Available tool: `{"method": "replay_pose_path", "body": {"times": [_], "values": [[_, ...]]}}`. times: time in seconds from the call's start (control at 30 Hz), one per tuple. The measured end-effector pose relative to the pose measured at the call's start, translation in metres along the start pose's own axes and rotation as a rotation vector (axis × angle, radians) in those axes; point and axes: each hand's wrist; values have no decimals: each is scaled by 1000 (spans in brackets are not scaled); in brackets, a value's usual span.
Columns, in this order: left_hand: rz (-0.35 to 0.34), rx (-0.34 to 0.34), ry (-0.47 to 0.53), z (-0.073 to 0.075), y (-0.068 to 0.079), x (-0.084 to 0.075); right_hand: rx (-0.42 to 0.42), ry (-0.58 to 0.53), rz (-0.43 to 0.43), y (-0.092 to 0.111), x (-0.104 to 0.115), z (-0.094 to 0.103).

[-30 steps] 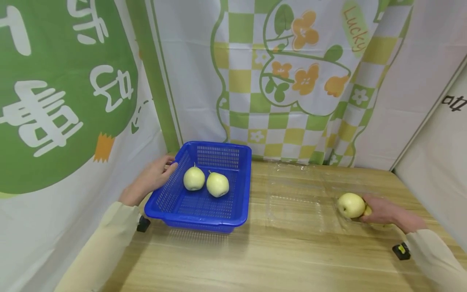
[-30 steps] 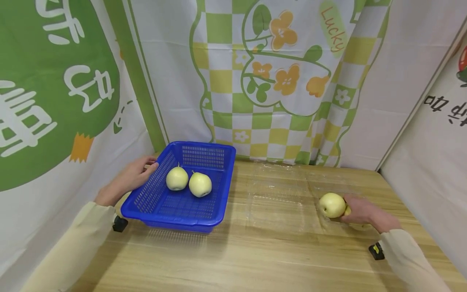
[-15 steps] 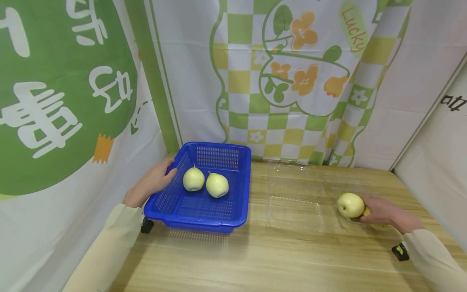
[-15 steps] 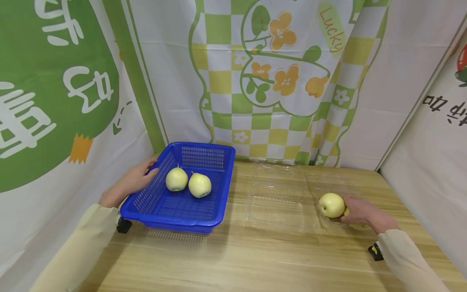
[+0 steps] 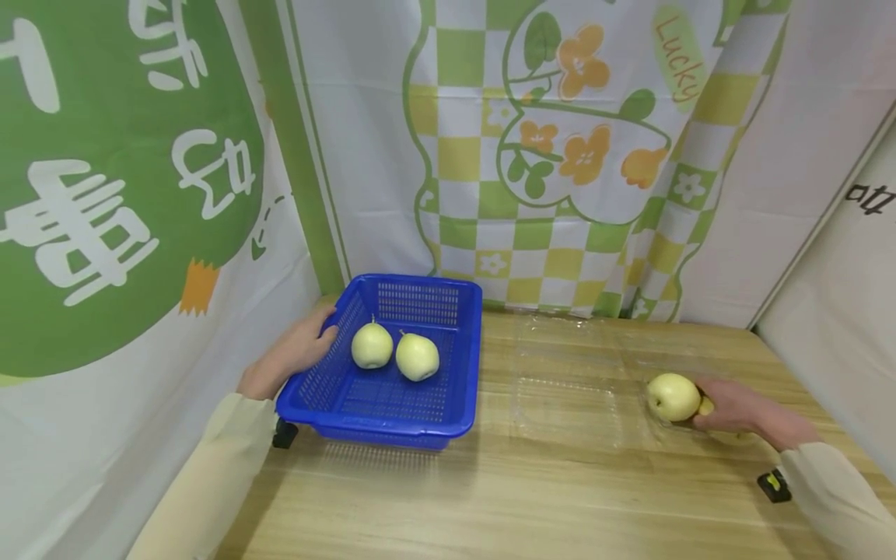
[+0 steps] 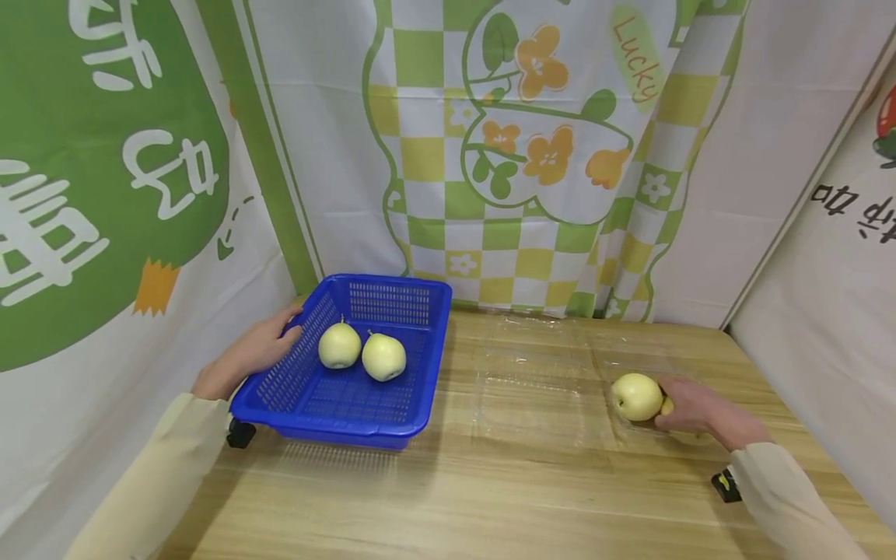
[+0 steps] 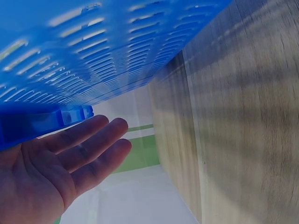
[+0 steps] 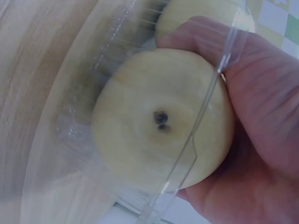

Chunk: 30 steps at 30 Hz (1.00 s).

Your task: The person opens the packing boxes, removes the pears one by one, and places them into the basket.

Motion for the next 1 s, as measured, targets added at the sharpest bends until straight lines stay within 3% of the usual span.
{"method": "replay_pose_path", "body": {"times": [0.43,0.8,1.0], "values": [[8,15,9,0,1,0,0,3,-1,2,4,5],[31,24,9,1,1,-3,24,35,-59,2,11,28],[47,36,18,1,1,-3,-10,95,-29,-1,22,44]]}}
Point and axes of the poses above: each hand's wrist, its own y-axis away from the middle knuckle, its own z-axis out of the back of the hand, x = y × z, and after that the axes turned 11 degrees about -y, right-handed
